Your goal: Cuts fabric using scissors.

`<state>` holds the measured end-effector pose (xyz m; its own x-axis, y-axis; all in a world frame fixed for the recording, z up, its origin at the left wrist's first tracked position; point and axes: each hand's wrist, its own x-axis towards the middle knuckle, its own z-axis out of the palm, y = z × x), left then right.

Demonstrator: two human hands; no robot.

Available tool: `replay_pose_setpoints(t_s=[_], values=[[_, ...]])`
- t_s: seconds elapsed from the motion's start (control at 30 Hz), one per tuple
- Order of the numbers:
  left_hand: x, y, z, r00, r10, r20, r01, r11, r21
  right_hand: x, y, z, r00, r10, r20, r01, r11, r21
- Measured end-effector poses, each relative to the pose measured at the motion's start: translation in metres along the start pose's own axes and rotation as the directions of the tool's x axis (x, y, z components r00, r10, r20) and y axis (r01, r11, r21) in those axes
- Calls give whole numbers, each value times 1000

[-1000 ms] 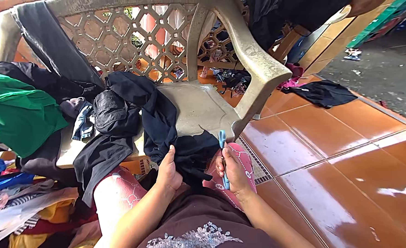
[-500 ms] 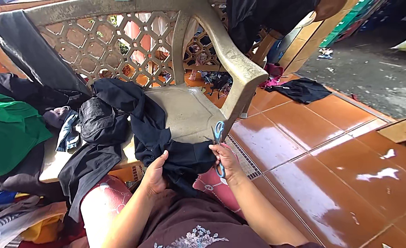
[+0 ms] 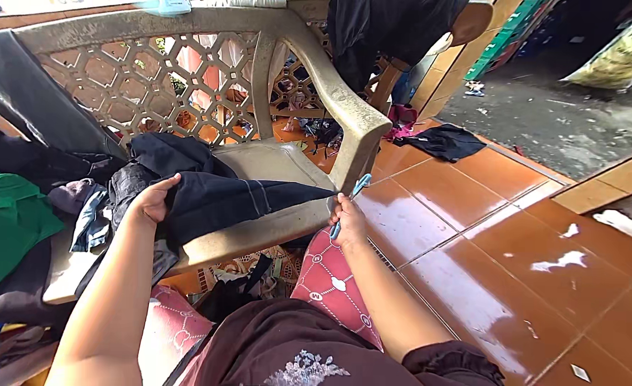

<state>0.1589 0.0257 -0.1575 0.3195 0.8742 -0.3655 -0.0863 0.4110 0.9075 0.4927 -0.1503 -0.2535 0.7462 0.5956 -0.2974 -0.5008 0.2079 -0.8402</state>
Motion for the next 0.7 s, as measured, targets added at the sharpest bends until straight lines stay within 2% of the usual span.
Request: replay_pose_setpoints(t_s=[0.07,0.17,0.27,0.37,0.43,0.5,0.53,0.6,0.63,0.7], values=[[12,6,-11,989,-54,-135,76,984,163,-11,11,-8,994,60,95,-41,981,-188],[29,7,-50,948,-239,-210,309,848,430,-36,22,-30,953,157,258,-17,882,-472],[29,16,-86,922,-299,-248,387,767,512,-55,21,-44,896,266,357,45,744,-667],[10,35,-102,925,-222,-307,351,809,471,-70,21,-45,873,252,416,124,711,-692],[4,41,-112,914,-57,-402,249,860,446,-76,26,-44,864,137,484,237,739,-631],[-12,43,-104,883,124,-452,137,854,502,-83,35,-41,838,-33,545,352,796,-493],[-24,40,-92,898,176,-403,92,821,563,-87,40,-38,824,-111,556,385,829,-405],[-52,16,-59,967,189,-171,-24,734,679,-96,50,-32,808,-191,558,374,898,-233],[-64,-5,-42,990,139,-8,-92,693,715,-101,55,-30,794,-188,578,337,928,-161],[-89,-53,1,961,-7,276,-206,650,732,-112,61,-25,786,-136,604,210,976,-53]])
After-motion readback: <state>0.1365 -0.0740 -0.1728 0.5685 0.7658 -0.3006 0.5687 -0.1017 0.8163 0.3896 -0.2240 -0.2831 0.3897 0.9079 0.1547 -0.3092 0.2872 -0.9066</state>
